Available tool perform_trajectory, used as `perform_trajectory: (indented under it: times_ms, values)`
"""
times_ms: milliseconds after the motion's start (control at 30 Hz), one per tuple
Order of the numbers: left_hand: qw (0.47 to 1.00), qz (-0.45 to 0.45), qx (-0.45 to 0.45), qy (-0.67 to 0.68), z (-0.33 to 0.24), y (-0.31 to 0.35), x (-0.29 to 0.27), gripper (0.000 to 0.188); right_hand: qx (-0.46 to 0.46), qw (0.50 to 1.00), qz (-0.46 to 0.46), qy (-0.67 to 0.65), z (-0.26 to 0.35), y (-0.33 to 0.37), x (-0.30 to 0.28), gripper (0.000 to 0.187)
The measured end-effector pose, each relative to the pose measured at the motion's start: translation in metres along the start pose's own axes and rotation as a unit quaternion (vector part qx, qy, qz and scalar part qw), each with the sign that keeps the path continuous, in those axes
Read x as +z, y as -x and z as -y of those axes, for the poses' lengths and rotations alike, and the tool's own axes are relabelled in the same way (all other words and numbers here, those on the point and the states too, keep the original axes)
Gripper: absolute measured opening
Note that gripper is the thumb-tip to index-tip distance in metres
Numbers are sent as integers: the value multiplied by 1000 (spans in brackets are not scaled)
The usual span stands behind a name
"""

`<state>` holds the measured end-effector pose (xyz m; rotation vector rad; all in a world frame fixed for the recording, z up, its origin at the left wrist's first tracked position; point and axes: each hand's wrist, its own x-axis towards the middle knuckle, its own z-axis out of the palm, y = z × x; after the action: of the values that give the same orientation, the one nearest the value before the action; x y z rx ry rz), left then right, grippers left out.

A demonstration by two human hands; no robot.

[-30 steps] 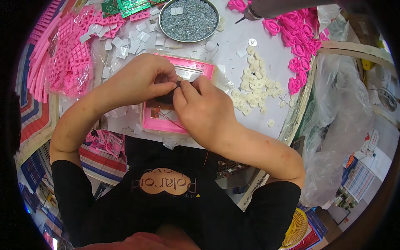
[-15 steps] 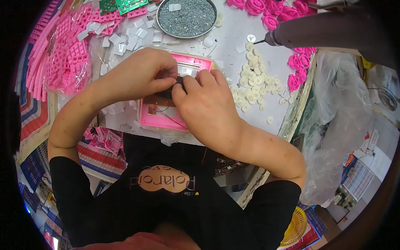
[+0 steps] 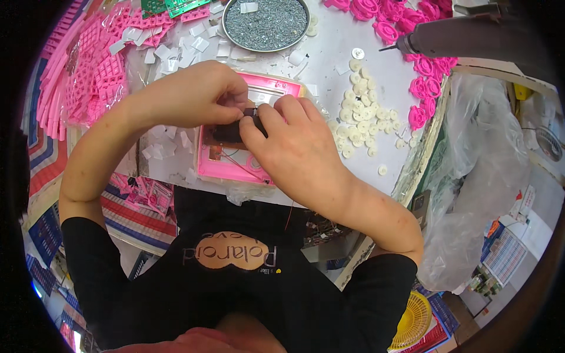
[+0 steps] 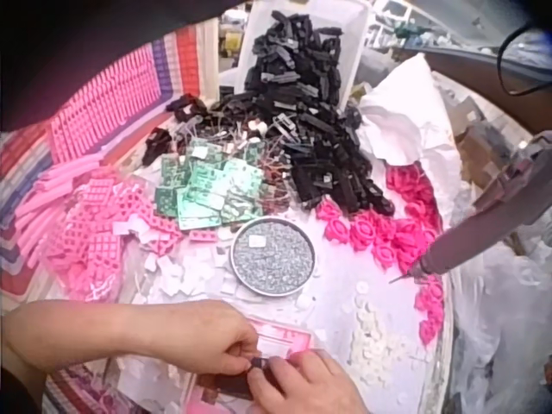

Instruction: The recorder is assembling internal electronic components into a pink toy savings bank and using an electric screwdriver to secure parts.

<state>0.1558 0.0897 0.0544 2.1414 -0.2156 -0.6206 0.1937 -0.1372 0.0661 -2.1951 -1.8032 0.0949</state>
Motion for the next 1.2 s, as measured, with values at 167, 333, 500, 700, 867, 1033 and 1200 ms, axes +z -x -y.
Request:
perform_trajectory:
  times_ms: [167,333,500,700,867,1033,1200]
  values:
    - [998,15,-56,30,0,2,-3,20,18,999,29,-28,-1,-2,-3,33]
    - [998,-52,24,15,4,20,6,16,8,1000,-3,-29,-4,0,1,34]
    - [984,-113,140,-9,21,21,17,13,54,993,-17,-104,-5,1,1,42]
    - [963,-166,204,-52,23,23,23,11,69,986,-39,-145,-8,5,6,54]
    - [966,-160,201,-32,25,23,23,10,76,990,4,-119,-5,0,2,45]
    - [979,-145,140,-34,18,23,19,11,77,992,27,-100,-2,-3,1,34]
    - [993,-98,38,49,12,21,14,13,63,994,27,-84,-1,-5,0,34]
